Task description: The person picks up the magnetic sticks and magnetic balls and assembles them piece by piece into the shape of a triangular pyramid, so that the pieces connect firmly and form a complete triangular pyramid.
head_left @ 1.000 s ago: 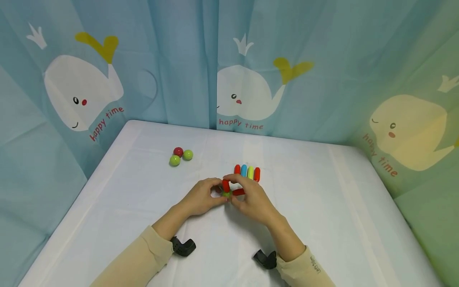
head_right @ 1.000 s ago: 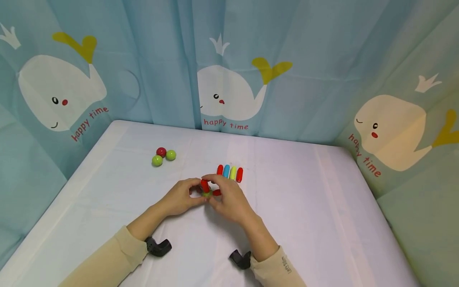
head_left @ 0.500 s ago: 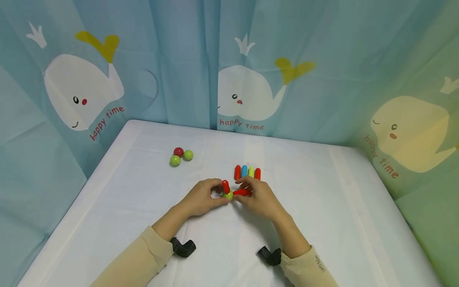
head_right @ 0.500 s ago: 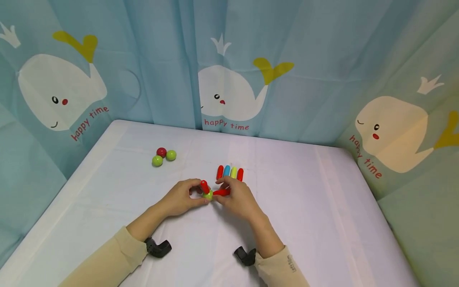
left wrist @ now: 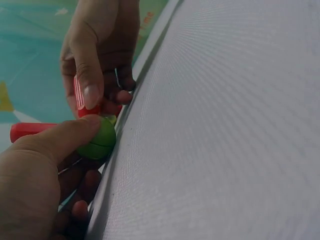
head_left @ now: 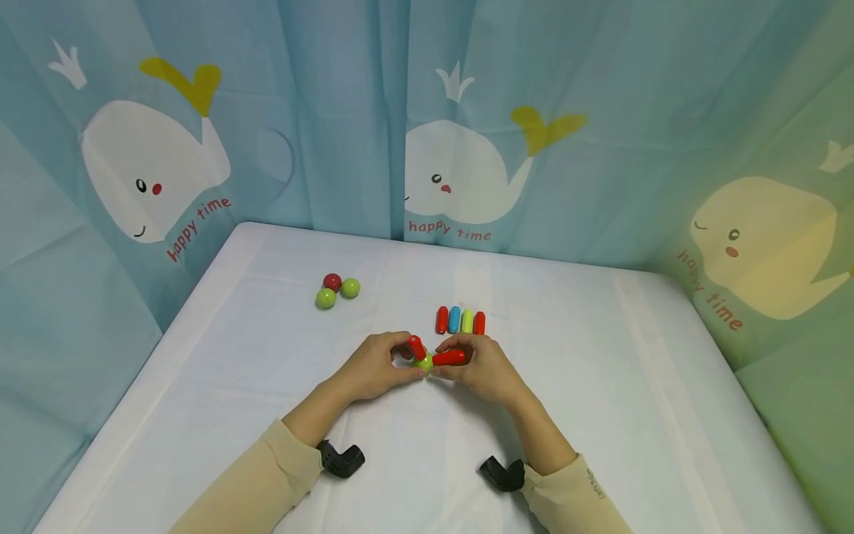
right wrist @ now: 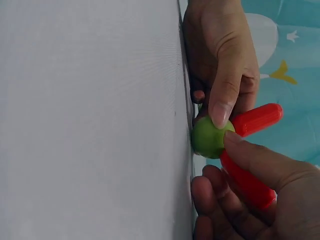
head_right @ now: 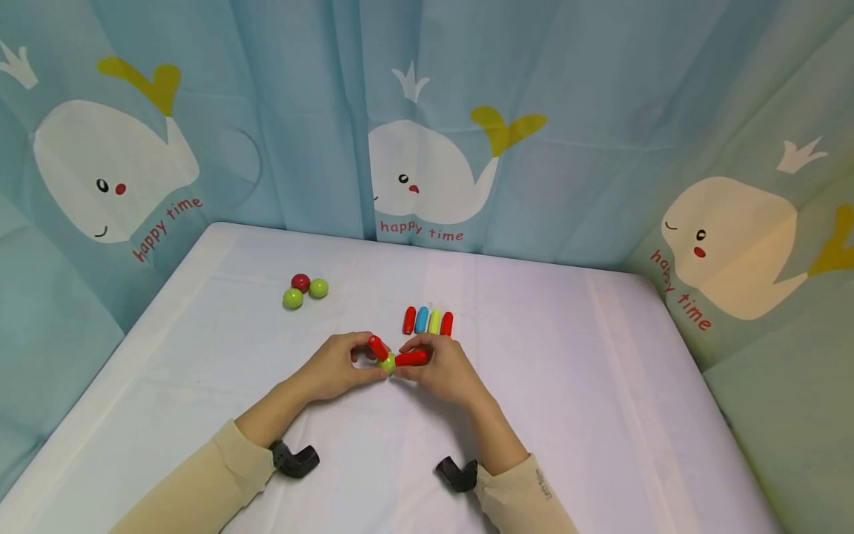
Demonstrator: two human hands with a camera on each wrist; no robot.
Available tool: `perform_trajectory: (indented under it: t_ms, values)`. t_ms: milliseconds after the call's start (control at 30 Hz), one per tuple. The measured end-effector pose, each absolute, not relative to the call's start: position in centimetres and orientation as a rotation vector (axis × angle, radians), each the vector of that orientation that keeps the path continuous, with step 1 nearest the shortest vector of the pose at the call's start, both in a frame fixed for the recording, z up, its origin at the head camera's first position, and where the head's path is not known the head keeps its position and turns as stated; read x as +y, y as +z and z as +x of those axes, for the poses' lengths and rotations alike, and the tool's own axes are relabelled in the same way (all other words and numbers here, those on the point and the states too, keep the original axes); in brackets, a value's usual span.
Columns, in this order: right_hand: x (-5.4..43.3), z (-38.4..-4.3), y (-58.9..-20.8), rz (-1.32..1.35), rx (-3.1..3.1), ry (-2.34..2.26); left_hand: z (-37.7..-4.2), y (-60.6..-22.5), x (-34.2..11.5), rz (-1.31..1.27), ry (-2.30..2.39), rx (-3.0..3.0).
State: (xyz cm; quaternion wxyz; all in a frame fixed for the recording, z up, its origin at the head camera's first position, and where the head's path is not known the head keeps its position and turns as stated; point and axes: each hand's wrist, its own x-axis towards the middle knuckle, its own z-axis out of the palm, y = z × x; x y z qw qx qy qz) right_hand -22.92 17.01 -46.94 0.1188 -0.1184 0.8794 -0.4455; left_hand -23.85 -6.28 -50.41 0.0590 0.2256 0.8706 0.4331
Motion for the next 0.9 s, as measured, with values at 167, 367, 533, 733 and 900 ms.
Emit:
perform_trajectory:
  t_ms: [167, 367, 533, 733, 900]
  values:
    - [17.1, -23.0, -47.31, -0.38, 2.566, -1.299, -23.76, -50.39, -6.32, 0.66, 1.347, 2.616]
    - [17.17, -22.95, -47.5, -0.388, 2.556, -1.307, -23.76, -50.5, -6.25, 0.629, 1.447, 2.536]
    - [17.34, -23.0, -47.74, -0.398, 2.551, -1.333, -23.85, -50.62, -6.07, 0.624, 1.536, 2.472]
    - [17.14, -22.99, -47.79, -0.415, 2.487, -1.404, -23.84, -50.61, -6.03, 0.584, 1.565, 2.468]
    - [16.93, -22.99, -47.95, -0.43, 2.503, -1.398, -23.8, -50.54, -6.07, 0.58, 1.572, 2.465]
